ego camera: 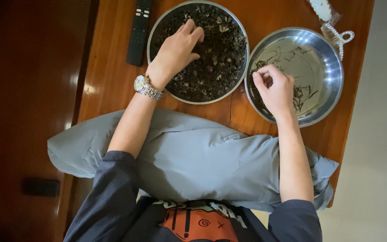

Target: Sorting through dried tea leaves to remove stems or specific pieces, moving them from one metal tray to another.

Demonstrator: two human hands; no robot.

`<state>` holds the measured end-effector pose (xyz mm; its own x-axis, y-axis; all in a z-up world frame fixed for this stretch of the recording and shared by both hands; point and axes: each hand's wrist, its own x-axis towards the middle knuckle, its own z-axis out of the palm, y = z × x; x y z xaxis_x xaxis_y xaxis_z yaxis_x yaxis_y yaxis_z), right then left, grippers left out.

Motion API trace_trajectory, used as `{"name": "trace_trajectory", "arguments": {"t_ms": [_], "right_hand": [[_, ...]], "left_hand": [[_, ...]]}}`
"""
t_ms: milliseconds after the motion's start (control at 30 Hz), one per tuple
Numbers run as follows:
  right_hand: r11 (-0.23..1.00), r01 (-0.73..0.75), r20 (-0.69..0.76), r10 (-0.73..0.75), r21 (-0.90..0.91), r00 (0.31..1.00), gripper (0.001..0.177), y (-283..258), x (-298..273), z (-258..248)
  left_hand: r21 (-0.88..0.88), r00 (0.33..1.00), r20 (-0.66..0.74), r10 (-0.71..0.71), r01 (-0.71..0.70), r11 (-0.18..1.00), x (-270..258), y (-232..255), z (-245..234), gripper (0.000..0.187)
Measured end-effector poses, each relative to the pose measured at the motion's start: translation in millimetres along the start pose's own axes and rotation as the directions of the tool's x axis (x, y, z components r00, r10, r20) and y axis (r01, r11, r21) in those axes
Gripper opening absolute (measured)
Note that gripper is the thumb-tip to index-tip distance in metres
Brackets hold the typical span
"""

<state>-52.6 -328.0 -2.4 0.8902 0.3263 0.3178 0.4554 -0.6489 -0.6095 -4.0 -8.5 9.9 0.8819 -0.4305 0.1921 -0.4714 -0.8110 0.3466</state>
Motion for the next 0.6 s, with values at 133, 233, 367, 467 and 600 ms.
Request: {"name": "trace_trajectory", "arguments": {"t_ms": [133,233,367,467,600], "right_hand": [[1.0,-0.006,-0.001,0.006,-0.006,1.0,0.011,-0.3,1.0,-0.6],[1.0,-0.018,0.012,0.018,0.004,1.0,0.011,-3.0,1.6,-1.4],[0.999,-0.039,0.024,0.039,-0.013,0.999,0.009,-0.5,0.7,0.3],[0.998,-0.043,0.038,0.045,-0.041,0.998,0.006,5.0,1.0,4.1],[0.998,-0.05,-0.055,0.048,-0.036,0.997,0.011,-3.2,1.6,6.6]], "left_hand": [[0.024,0.999,0.005,0.046,-0.046,0.999,-0.1,-1.9,-0.6,0.049],[-0.011,0.999,0.03,0.029,-0.029,1.0,-1.2,-1.9,-2.2,0.038],[0.04,0.997,0.017,0.077,-0.078,0.996,0.1,-5.8,6.8,0.035],[0.062,0.996,-0.006,0.092,-0.091,0.994,1.5,-6.7,10.5,0.03],[0.142,0.996,0.089,0.026,-0.038,0.989,7.3,0.5,1.7,0.026]]}}
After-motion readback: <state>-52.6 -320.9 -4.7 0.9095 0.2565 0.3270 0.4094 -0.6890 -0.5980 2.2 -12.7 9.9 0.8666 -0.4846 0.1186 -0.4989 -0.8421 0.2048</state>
